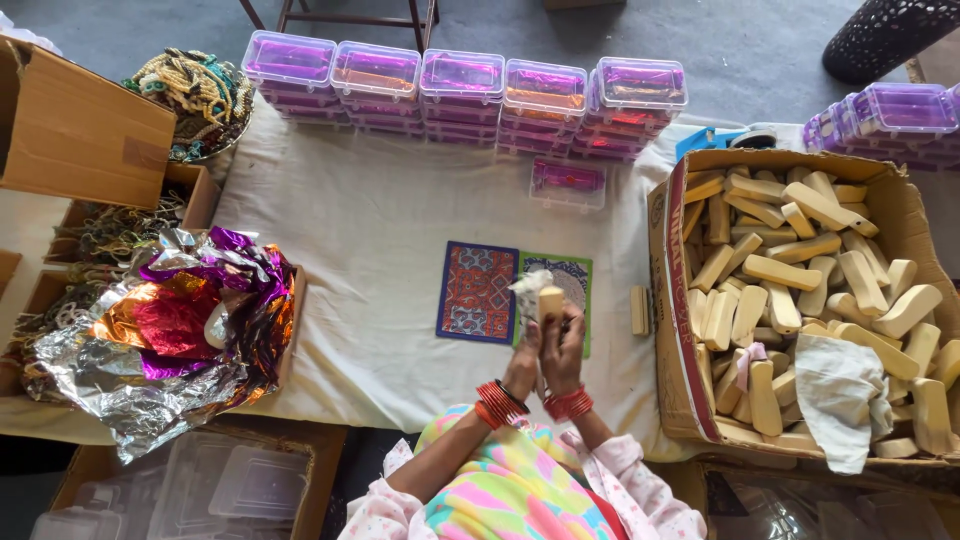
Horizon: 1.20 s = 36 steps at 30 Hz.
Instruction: The person wraps a small wooden block in a piece of shiny foil and places it into a small plastic container. They then pick up another wooden block and wipe it with a white cloth.
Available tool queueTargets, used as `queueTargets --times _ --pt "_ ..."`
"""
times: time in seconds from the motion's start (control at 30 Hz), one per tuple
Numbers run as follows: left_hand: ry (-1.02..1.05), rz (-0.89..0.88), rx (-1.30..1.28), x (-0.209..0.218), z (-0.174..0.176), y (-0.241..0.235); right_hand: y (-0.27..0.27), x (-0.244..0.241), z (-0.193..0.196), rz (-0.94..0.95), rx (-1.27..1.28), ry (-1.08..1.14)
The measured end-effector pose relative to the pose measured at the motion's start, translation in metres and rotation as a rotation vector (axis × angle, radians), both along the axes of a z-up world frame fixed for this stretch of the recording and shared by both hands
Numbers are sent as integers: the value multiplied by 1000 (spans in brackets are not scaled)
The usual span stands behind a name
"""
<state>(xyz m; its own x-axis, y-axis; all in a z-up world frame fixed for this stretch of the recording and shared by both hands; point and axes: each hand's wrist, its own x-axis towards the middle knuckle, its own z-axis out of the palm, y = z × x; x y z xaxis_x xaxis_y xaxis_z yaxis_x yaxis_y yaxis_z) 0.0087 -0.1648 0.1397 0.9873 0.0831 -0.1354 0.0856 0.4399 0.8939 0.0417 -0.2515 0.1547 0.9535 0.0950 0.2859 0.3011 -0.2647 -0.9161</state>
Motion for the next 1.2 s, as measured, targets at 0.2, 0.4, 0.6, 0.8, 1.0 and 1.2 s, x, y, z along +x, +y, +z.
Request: queueTargets --times 0.2,0.4,0.6,0.8,1.0,1.2 --pt "-2 -114 187 0 -11 -18 -1 17 73 -54 208 -63" --pt "3 -64 -23 26 17 14 4 -41 61 20 32 17" --pt "-70 -119 6 -2 4 -24 -10 6 65 -66 10 62" --pt "-64 -204 106 13 -7 -30 -18 7 75 -88 350 161" --pt "-8 -155 -312 34 8 6 0 -48 72 6 113 -12" --pt "-80 -182 -110 -2 39 -25 -12 10 84 -40 185 -57"
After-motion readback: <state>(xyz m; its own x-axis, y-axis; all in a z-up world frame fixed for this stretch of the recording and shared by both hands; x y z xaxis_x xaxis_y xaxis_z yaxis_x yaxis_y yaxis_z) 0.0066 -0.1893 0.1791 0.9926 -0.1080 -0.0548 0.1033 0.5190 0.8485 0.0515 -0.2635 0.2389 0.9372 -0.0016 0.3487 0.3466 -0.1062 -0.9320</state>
